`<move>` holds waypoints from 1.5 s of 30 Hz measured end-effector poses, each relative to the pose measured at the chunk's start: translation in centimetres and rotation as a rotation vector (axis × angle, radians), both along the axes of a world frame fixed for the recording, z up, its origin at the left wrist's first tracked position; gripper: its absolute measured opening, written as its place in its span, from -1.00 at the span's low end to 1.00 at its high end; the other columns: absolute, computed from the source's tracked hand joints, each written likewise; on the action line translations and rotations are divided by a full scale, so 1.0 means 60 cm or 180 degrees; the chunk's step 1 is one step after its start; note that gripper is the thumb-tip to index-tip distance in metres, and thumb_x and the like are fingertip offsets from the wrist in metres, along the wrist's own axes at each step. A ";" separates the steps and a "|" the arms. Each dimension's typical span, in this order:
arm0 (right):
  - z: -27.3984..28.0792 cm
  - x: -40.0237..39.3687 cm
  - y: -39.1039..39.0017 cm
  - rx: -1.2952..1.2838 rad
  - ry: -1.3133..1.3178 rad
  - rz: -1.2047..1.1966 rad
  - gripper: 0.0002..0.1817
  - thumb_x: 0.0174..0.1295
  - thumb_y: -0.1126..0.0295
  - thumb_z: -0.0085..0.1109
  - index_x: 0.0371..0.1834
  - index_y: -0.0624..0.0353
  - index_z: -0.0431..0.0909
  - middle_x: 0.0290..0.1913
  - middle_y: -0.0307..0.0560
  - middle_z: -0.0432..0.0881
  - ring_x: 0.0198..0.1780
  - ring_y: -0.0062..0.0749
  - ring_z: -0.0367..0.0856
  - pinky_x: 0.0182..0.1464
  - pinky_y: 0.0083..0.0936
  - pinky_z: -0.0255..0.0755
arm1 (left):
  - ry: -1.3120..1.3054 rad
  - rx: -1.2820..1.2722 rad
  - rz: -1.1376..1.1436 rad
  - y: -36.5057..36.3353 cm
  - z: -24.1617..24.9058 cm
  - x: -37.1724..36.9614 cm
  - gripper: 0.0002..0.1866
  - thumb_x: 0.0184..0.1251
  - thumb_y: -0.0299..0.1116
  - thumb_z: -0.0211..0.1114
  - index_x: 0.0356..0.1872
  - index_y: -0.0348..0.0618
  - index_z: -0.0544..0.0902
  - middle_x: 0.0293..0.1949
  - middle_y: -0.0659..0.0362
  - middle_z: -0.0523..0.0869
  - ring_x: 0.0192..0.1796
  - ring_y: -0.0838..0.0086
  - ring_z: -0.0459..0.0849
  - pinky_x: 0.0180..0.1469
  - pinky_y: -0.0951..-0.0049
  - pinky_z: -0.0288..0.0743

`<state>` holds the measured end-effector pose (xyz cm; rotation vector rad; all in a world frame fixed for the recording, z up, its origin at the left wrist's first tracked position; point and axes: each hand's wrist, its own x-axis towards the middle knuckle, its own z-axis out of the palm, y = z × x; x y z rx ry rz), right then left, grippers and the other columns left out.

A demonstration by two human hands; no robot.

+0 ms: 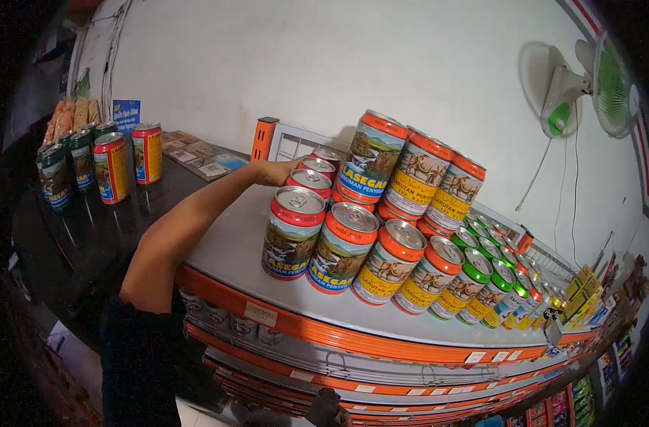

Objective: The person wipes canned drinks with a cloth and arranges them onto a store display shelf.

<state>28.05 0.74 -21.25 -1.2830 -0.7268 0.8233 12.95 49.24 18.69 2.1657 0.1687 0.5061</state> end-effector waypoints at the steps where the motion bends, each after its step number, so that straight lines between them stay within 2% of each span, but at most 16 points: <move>1: 0.012 -0.007 -0.004 -0.0020 0.0010 -0.0005 -0.58 0.15 0.33 -0.01 0.09 0.18 0.26 -0.07 -0.19 0.41 -0.09 -0.49 0.37 -0.12 -0.54 0.36 | -0.0007 -0.0018 -0.0007 0.004 -0.005 0.001 0.08 -0.22 -0.60 0.32 0.28 0.16 -0.24 0.18 0.10 0.23 0.18 0.37 0.23 0.06 0.32 0.26; 5: 0.058 -0.028 -0.008 -0.0049 0.0050 -0.0017 -0.58 0.15 0.34 -0.02 0.09 0.18 0.26 -0.07 -0.19 0.41 -0.09 -0.49 0.37 -0.12 -0.53 0.36 | 0.0012 -0.0119 -0.0108 0.027 -0.015 0.006 0.07 -0.20 -0.62 0.27 0.29 0.16 -0.26 0.19 0.10 0.23 0.17 0.38 0.24 0.04 0.36 0.25; 7: 0.073 -0.035 -0.005 -0.0041 0.0077 -0.0016 -0.58 0.15 0.34 -0.02 0.09 0.18 0.26 -0.07 -0.19 0.41 -0.09 -0.50 0.37 -0.12 -0.53 0.36 | 0.0113 -0.0082 -0.0019 0.020 -0.012 0.001 0.15 -0.23 -0.19 0.47 0.29 -0.06 -0.25 0.27 0.07 0.03 0.29 0.37 0.03 0.26 0.36 -0.03; 8: 0.080 -0.039 -0.004 -0.0034 0.0094 -0.0016 -0.58 0.15 0.34 -0.02 0.09 0.18 0.26 -0.07 -0.19 0.41 -0.09 -0.50 0.37 -0.12 -0.53 0.36 | 0.0113 -0.0074 -0.0021 0.021 -0.012 0.002 0.15 -0.23 -0.19 0.47 0.29 -0.06 -0.25 0.27 0.07 0.03 0.29 0.37 0.03 0.26 0.36 -0.03; 10: 0.093 -0.048 0.000 -0.0012 0.0129 -0.0012 -0.58 0.15 0.35 -0.02 0.09 0.17 0.26 -0.07 -0.19 0.41 -0.09 -0.50 0.37 -0.11 -0.53 0.36 | -0.0006 0.0324 -0.0083 0.028 -0.013 0.007 0.03 -0.18 -0.67 0.15 0.28 0.17 -0.28 0.17 0.08 0.26 0.10 0.41 0.32 -0.03 0.41 0.30; 17: 0.001 -0.027 -0.008 -0.0025 0.0212 0.0097 -0.57 0.13 0.36 0.00 0.09 0.19 0.27 -0.04 -0.18 0.39 -0.04 -0.47 0.34 -0.08 -0.52 0.34 | 0.0630 -0.0366 0.0211 0.028 -0.008 0.010 0.02 -0.16 -0.63 0.17 0.28 0.10 -0.31 0.12 0.02 0.32 0.05 0.34 0.38 -0.06 0.40 0.33; 21: 0.000 -0.023 -0.004 0.0076 -0.0134 0.0399 -0.51 0.10 0.36 0.03 0.13 0.22 0.23 0.01 -0.14 0.37 -0.01 -0.42 0.34 -0.05 -0.50 0.33 | 0.1098 0.1485 0.1098 0.100 -0.017 0.004 0.08 -0.25 -0.34 0.43 0.27 0.04 -0.17 0.07 -0.07 0.37 0.05 0.19 0.41 0.00 0.24 0.35; 23: 0.003 -0.028 -0.001 -0.0183 0.0089 0.0340 -0.48 0.11 0.35 -0.01 0.17 0.23 0.19 0.05 -0.12 0.33 0.00 -0.38 0.34 -0.04 -0.48 0.33 | 0.1861 0.1375 0.1869 -0.002 0.074 -0.062 -0.07 -0.20 -0.21 0.38 0.22 -0.21 0.04 0.15 -0.08 0.27 0.26 0.14 0.11 0.26 0.10 -0.09; 26: 0.003 -0.041 0.004 -0.0367 0.0193 0.0459 -0.47 0.12 0.34 -0.04 0.19 0.24 0.16 0.07 -0.11 0.32 0.00 -0.37 0.34 -0.05 -0.48 0.35 | 0.2393 0.3608 0.3992 -0.079 0.146 -0.164 -0.18 -0.16 0.07 0.24 0.21 0.17 0.15 0.14 0.11 0.32 0.27 0.10 0.10 0.07 -0.43 -0.56; 29: 0.008 -0.053 0.014 -0.0269 0.0183 0.0791 -0.46 0.10 0.35 -0.03 0.18 0.25 0.17 0.06 -0.09 0.32 0.00 -0.39 0.34 -0.09 -0.51 0.37 | 0.2672 0.4467 0.4856 -0.140 0.207 -0.301 -0.27 -0.10 0.12 0.18 0.18 0.17 0.23 0.08 0.13 0.41 0.24 0.04 0.15 0.12 -0.37 -0.49; 32: 0.066 -0.084 0.025 -0.0026 0.0230 0.1253 -0.46 0.06 0.38 0.00 0.16 0.26 0.19 0.05 -0.07 0.34 0.01 -0.40 0.34 -0.12 -0.55 0.39 | 0.3122 0.3496 0.5370 -0.218 0.234 -0.408 -0.11 -0.22 0.27 0.17 0.20 0.09 0.19 0.09 0.12 0.41 0.22 0.04 0.18 0.11 -0.36 -0.50; 34: 0.181 -0.117 0.019 -0.0946 0.0322 0.1329 -0.50 0.05 0.42 0.03 0.12 0.26 0.24 0.01 -0.08 0.38 0.02 -0.37 0.36 -0.07 -0.50 0.37 | 0.3362 0.3117 0.5367 -0.260 0.214 -0.453 -0.02 -0.27 0.36 0.14 0.23 0.07 0.12 0.10 0.09 0.40 0.21 0.00 0.18 0.11 -0.37 -0.49; 37: -0.069 -0.062 0.036 0.0336 -0.0983 0.0821 -0.55 0.03 0.50 0.02 0.06 0.23 0.30 0.04 -0.12 0.38 0.00 -0.34 0.40 -0.03 -0.43 0.35 | 0.3291 0.2965 0.4740 -0.266 0.164 -0.503 0.14 -0.43 0.33 0.28 0.25 0.00 0.02 0.09 -0.01 0.39 0.19 -0.05 0.18 0.14 -0.32 -0.45; 39: -0.029 -0.077 0.041 0.0654 -0.0830 0.0952 -0.60 0.07 0.49 0.02 0.04 0.21 0.33 0.04 -0.08 0.42 -0.03 -0.27 0.45 0.00 -0.38 0.34 | 0.2819 0.2693 0.4245 -0.236 0.139 -0.524 0.20 -0.51 0.33 0.32 0.27 0.06 -0.05 0.15 -0.02 0.32 0.27 -0.04 0.03 0.12 -0.33 -0.53; 41: 0.017 -0.086 0.047 -0.0832 -0.0048 0.1074 -0.51 -0.01 0.68 -0.09 0.09 0.24 0.24 0.09 0.07 0.30 0.07 -0.19 0.33 -0.02 -0.36 0.29 | 0.2333 0.2669 0.4267 -0.218 0.123 -0.541 0.20 -0.54 0.21 0.41 0.26 0.05 -0.03 0.17 -0.03 0.28 0.29 -0.06 -0.02 0.11 -0.34 -0.47; 45: -0.012 -0.077 0.030 -0.0610 -0.0527 0.0896 -0.55 -0.07 0.63 -0.08 0.00 0.30 0.29 -0.10 -0.05 0.44 -0.09 -0.31 0.42 -0.06 -0.48 0.29 | 0.1756 0.2594 0.4442 -0.276 0.119 -0.498 0.18 -0.55 0.10 0.47 0.23 -0.08 0.01 0.13 -0.06 0.30 0.15 0.02 0.28 0.07 -0.10 0.08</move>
